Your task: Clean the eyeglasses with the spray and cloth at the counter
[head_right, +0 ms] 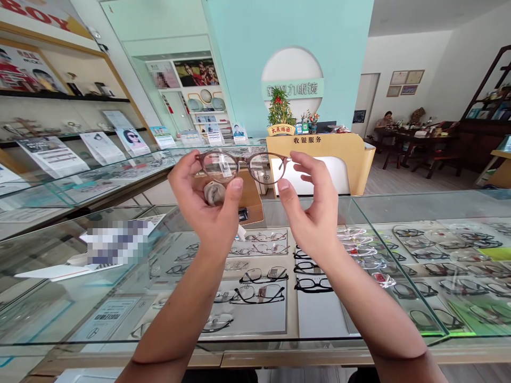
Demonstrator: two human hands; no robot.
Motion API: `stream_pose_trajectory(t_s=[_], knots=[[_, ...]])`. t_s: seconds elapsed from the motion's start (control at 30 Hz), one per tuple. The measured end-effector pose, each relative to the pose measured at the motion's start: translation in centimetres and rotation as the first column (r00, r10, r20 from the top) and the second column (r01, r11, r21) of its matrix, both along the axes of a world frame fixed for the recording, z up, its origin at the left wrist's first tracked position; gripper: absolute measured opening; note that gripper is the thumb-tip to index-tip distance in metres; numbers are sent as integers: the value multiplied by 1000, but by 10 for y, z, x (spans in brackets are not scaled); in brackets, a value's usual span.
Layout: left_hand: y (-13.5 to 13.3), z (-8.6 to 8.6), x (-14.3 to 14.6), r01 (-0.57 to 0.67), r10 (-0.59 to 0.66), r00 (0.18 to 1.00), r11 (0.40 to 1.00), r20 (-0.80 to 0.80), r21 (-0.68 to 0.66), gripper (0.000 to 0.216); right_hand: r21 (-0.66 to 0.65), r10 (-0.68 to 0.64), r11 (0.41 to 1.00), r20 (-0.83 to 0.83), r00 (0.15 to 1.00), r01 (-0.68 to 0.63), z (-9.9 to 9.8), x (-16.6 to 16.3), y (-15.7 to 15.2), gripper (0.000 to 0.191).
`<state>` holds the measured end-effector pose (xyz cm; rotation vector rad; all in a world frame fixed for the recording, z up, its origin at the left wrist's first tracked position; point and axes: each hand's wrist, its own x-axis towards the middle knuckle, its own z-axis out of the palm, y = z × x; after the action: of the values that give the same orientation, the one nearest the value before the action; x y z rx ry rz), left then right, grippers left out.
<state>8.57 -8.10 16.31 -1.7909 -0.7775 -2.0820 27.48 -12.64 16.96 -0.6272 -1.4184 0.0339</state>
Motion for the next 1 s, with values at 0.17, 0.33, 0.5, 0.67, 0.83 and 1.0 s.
stream_pose_trajectory(t_s=[0.17, 0.33, 0.5, 0.67, 0.83, 1.0], knots=[[1, 0, -1, 27, -28, 999, 996, -16, -90, 70, 19, -32, 999, 9, 999, 32, 1, 0, -1, 36], [4, 0, -1, 32, -34, 999, 992, -14, -121, 67, 35, -70, 997, 25, 997, 69, 3, -1, -5, 35], [5, 0, -1, 7, -9, 1000, 993, -22, -117, 67, 31, -90, 996, 39, 995, 89, 4, -2, -7, 34], [4, -1, -1, -3, 0, 1000, 994, -28, -113, 67, 31, -78, 997, 31, 996, 77, 4, -2, -7, 33], [2, -1, 0, -22, 20, 1000, 993, -20, -114, 69, 17, -34, 999, 12, 999, 34, 2, 0, -3, 33], [-1, -1, 1, -27, 26, 1000, 999, -4, -26, 70, -10, -8, 1000, 9, 1000, 8, -1, 2, 3, 33]])
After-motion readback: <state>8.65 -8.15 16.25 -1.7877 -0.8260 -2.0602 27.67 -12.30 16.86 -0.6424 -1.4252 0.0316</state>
